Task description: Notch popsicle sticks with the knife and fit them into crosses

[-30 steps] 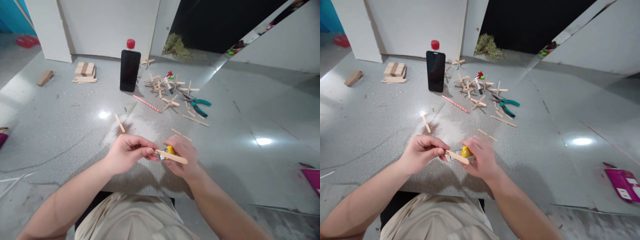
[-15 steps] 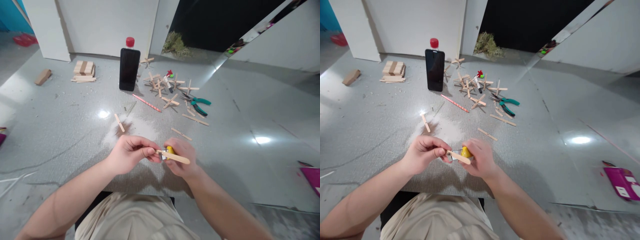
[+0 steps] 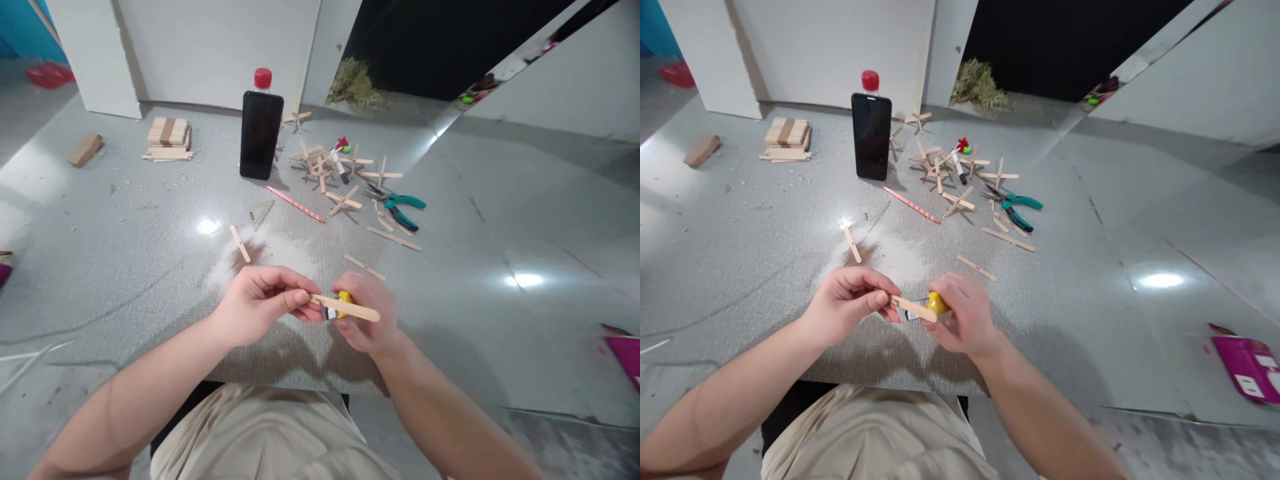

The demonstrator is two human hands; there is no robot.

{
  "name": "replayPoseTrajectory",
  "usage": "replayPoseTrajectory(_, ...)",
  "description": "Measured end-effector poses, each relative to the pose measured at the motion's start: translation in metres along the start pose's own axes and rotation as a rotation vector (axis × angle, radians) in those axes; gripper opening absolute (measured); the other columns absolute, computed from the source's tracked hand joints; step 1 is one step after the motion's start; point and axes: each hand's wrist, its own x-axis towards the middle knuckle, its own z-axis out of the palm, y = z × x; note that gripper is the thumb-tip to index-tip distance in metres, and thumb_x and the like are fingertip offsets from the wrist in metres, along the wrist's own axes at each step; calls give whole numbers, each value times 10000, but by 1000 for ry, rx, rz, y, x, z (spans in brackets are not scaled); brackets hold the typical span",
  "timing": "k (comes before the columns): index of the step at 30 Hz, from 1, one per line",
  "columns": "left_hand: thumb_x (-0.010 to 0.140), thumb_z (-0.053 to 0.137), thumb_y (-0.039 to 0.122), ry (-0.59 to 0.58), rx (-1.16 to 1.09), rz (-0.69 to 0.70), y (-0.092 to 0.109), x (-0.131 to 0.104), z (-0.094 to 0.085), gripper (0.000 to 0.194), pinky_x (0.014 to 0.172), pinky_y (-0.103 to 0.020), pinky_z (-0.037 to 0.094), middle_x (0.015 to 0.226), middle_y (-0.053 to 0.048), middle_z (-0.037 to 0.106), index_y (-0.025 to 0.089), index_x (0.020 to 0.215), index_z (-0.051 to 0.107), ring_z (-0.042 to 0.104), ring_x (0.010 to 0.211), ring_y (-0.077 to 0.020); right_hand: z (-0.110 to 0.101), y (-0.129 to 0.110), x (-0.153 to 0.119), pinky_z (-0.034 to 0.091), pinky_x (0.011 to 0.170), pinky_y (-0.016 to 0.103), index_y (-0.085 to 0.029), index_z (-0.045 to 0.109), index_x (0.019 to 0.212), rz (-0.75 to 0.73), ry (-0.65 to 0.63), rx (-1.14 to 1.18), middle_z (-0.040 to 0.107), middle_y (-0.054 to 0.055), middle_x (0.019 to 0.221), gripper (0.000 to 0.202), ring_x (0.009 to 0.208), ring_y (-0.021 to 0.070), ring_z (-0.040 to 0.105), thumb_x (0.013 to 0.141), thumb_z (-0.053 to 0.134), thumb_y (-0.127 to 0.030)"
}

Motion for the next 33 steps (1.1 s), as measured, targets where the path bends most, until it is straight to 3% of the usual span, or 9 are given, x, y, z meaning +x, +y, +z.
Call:
replayPoseTrajectory(4, 802, 818, 328, 42, 49, 46, 0, 0, 0, 219, 669, -208, 636, 737, -42, 775, 133, 876, 750, 760, 679, -139, 0, 3, -1, 298, 554, 321, -219, 524, 918, 4, 0, 7, 457, -13, 647, 335, 564, 161, 419, 986, 415, -529)
replayPoseTrajectory(9, 793, 819, 289, 188, 153, 148, 1, 0, 0, 181, 767, -241, 630, 793, -39, 781, 153, 896, 758, 762, 753, -146, -3, 9, -1, 308, 534, 314, -227, 538, 901, 22, -33, 56, 482, -13, 625, 359, 534, 157, 417, 972, 431, -562)
replayPoseTrajectory(13, 772, 830, 241, 328, 247, 222, 0, 2, -4, 145, 794, -201, 600, 855, -19, 777, 171, 868, 747, 751, 824, -126, -5, 8, -3, 340, 532, 310, -216, 598, 915, 105, -82, 117, 527, -5, 621, 432, 528, 150, 449, 982, 411, -600)
replayPoseTrajectory(16, 786, 813, 230, 380, 289, 229, 0, 4, -6, 169, 793, -206, 598, 866, -13, 761, 171, 916, 724, 748, 828, -125, -2, 5, -9, 384, 528, 304, -201, 635, 1038, 188, -87, 211, 586, 18, 691, 476, 542, 147, 501, 990, 398, -611)
replayPoseTrajectory(21, 858, 716, 217, 363, 385, 180, -2, 4, -9, 274, 827, -235, 596, 1022, -25, 723, 198, 1128, 670, 753, 894, -144, 7, -4, -18, 479, 468, 271, -263, 469, 1320, 290, -25, 464, 613, 16, 836, 423, 522, 125, 572, 1044, 290, -529)
replayPoseTrajectory(25, 896, 647, 194, 351, 445, 144, -5, 6, -12, 188, 851, -239, 577, 1040, -35, 730, 189, 1084, 641, 740, 985, -156, 9, -13, -17, 550, 461, 290, -376, 295, 1383, 388, 55, 777, 668, 20, 1002, 358, 515, 128, 649, 1043, 398, -423)
replayPoseTrajectory(29, 909, 632, 190, 353, 509, 126, -6, 9, -14, 97, 854, -252, 553, 980, -36, 745, 181, 1002, 608, 725, 1007, -157, 6, -20, -12, 633, 559, 357, -374, 434, 1215, 445, 132, 949, 700, 19, 1063, 184, 664, 181, 749, 1035, 442, -343)
replayPoseTrajectory(33, 938, 607, 216, 326, 556, 124, -5, 9, -15, 76, 878, -264, 527, 956, -42, 765, 185, 998, 571, 722, 1012, -154, 0, -20, -5, 637, 606, 409, -297, 544, 1086, 551, 193, 1030, 732, 16, 898, 163, 706, 227, 764, 1006, 476, -422)
